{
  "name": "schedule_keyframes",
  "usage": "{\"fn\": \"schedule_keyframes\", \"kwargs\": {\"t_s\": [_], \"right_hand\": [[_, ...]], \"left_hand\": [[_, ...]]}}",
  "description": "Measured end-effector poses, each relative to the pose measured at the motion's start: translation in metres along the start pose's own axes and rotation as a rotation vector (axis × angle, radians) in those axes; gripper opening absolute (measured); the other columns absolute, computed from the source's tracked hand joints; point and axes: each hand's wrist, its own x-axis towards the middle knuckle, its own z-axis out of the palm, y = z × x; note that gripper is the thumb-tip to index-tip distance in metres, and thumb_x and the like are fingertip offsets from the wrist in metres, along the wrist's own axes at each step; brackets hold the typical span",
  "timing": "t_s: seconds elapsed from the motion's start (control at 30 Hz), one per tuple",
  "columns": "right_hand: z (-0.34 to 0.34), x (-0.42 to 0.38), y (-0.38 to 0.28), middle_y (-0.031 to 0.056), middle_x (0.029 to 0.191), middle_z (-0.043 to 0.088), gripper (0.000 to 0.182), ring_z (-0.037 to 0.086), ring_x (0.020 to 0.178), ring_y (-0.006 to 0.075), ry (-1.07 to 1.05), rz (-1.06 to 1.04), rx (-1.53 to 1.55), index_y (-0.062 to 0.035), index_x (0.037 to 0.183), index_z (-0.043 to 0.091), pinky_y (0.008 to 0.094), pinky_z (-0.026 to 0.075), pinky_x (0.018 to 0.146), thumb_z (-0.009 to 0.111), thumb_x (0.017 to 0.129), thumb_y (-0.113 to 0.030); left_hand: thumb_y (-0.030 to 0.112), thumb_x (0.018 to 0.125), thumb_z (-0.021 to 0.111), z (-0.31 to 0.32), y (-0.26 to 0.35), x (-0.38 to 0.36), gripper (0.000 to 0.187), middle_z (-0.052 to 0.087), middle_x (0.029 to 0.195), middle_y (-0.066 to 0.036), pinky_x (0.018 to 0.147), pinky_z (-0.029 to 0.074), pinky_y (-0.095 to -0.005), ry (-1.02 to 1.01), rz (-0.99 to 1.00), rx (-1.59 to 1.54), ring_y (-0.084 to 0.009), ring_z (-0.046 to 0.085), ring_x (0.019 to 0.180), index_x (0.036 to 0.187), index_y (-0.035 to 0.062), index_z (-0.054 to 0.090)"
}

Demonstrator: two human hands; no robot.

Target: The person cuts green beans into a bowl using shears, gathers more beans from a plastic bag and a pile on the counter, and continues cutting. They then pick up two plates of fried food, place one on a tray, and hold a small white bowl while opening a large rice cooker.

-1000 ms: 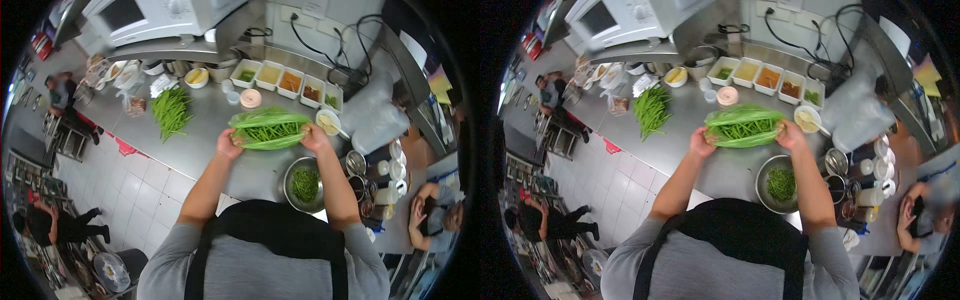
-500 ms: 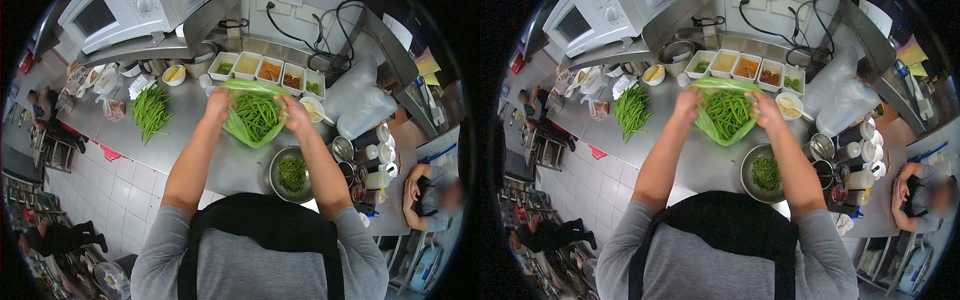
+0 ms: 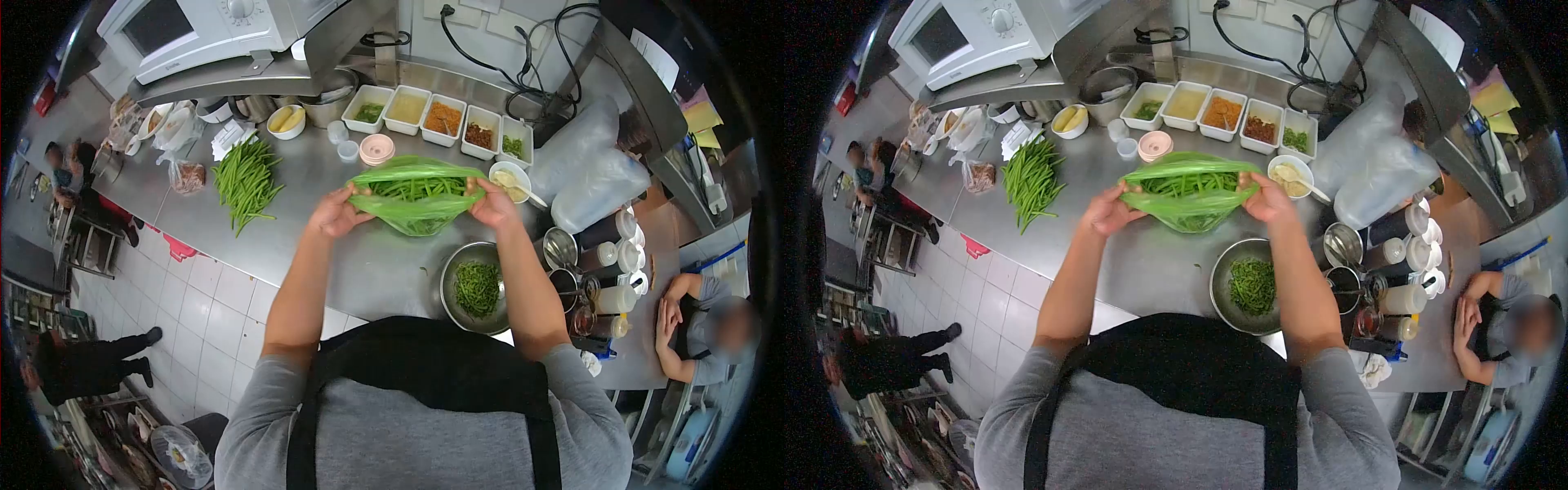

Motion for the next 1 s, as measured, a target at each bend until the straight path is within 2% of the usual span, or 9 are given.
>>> {"fn": "schedule_keyframes", "kwargs": {"t_s": [0.17, 0.27, 0.37, 0.47, 0.57, 0.67, 0.77, 0.87, 1.0], "right_hand": [[0.047, -0.001, 0.015, 0.0093, 0.097, 0.061, 0.02, 0.058, 0.089, 0.0224, 0.169, -0.047, 0.074, -0.0066, 0.1, 0.056, 0.0386, 0.047, 0.081, 0.049, 0.09, -0.023], [0.014, 0.01, -0.003, 0.0071, 0.085, 0.06, 0.02, 0.056, 0.077, 0.0209, -0.229, 0.058, 0.233, -0.0072, 0.095, 0.057, 0.0368, 0.047, 0.073, 0.049, 0.089, -0.025], [-0.023, 0.029, 0.005, 0.0033, 0.071, 0.055, 0.018, 0.05, 0.064, 0.0171, -0.626, 0.232, 0.299, -0.0089, 0.093, 0.057, 0.0352, 0.044, 0.061, 0.05, 0.088, -0.025], [0.026, 0.011, 0.025, 0.0019, 0.071, 0.054, 0.016, 0.046, 0.059, 0.0163, 0.34, 0.027, 0.034, -0.0075, 0.091, 0.058, 0.0284, 0.042, 0.058, 0.053, 0.085, -0.022], [0.017, 0.012, -0.006, 0.0025, 0.074, 0.054, 0.012, 0.052, 0.069, 0.0176, 0.064, 0.114, -0.282, -0.0096, 0.092, 0.057, 0.0345, 0.045, 0.057, 0.054, 0.082, -0.017], [0.097, -0.039, -0.013, 0.0044, 0.078, 0.055, 0.017, 0.054, 0.073, 0.0184, 0.448, -0.302, -0.749, -0.0073, 0.095, 0.055, 0.035, 0.047, 0.065, 0.054, 0.079, -0.012], [0.098, -0.029, -0.003, 0.013, 0.092, 0.058, 0.028, 0.056, 0.08, 0.0239, 0.204, -1.048, -1.375, -0.0065, 0.105, 0.054, 0.0368, 0.046, 0.072, 0.054, 0.077, -0.008], [0.133, -0.033, 0.014, 0.0203, 0.107, 0.056, 0.035, 0.057, 0.091, 0.0314, -0.161, -0.622, -1.75, -0.0032, 0.109, 0.053, 0.0363, 0.047, 0.077, 0.053, 0.074, -0.004], [0.101, 0.004, 0.029, 0.0195, 0.099, 0.06, 0.021, 0.057, 0.089, 0.0367, 0.174, -1.14, -1.885, 0.0016, 0.092, 0.061, 0.0401, 0.047, 0.078, 0.05, 0.074, -0.003]], "left_hand": [[0.021, 0.094, 0.04, -0.014, -0.041, 0.043, 0.02, 0.059, 0.106, -0.008, 0.093, 0.042, -0.0426, 0.167, 0.187, -0.569, -0.0234, 0.054, 0.103, 0.103, 0.0079, 0.052], [0.022, 0.094, 0.04, 0.029, -0.017, 0.025, 0.024, 0.058, 0.11, -0.008, 0.092, 0.042, -0.0398, 0.034, 0.309, -0.522, -0.0229, 0.054, 0.102, 0.111, 0.0075, 0.05], [0.024, 0.093, 0.042, 0.018, -0.017, 0.021, 0.028, 0.058, 0.11, -0.008, 0.089, 0.043, -0.0384, -0.005, 0.146, -0.506, -0.0227, 0.055, 0.099, 0.115, 0.0075, 0.049], [0.026, 0.092, 0.044, -0.012, -0.042, 0.034, 0.029, 0.058, 0.107, -0.01, 0.086, 0.045, -0.0376, 0.174, 0.01, -0.424, -0.0218, 0.055, 0.098, 0.113, 0.0066, 0.049], [0.019, 0.089, 0.05, -0.021, -0.029, 0.037, 0.027, 0.052, 0.115, -0.012, 0.09, 0.043, -0.0403, 0.347, 0.014, -0.072, -0.0224, 0.051, 0.105, 0.114, 0.0093, 0.049], [0.012, 0.083, 0.056, -0.023, -0.021, 0.035, 0.024, 0.047, 0.119, -0.015, 0.082, 0.045, -0.0304, 0.481, 0.586, 0.539, -0.0225, 0.051, 0.103, 0.106, 0.0074, 0.052], [0.002, 0.072, 0.062, 0.031, 0.005, 0.01, 0.036, 0.043, 0.121, -0.013, 0.08, 0.047, -0.0314, 0.451, 1.285, 1.778, -0.027, 0.051, 0.103, 0.106, 0.0092, 0.054], [0.0, 0.066, 0.063, 0.051, 0.0, 0.033, 0.044, 0.043, 0.119, -0.013, 0.08, 0.049, -0.0361, 0.301, 1.043, 1.9, -0.0313, 0.05, 0.105, 0.107, 0.013, 0.056], [-0.007, 0.064, 0.057, 0.072, 0.023, 0.04, 0.059, 0.038, 0.128, -0.014, 0.084, 0.048, -0.0396, 0.314, 0.678, 2.031, -0.0348, 0.051, 0.105, 0.12, 0.0112, 0.051]]}}
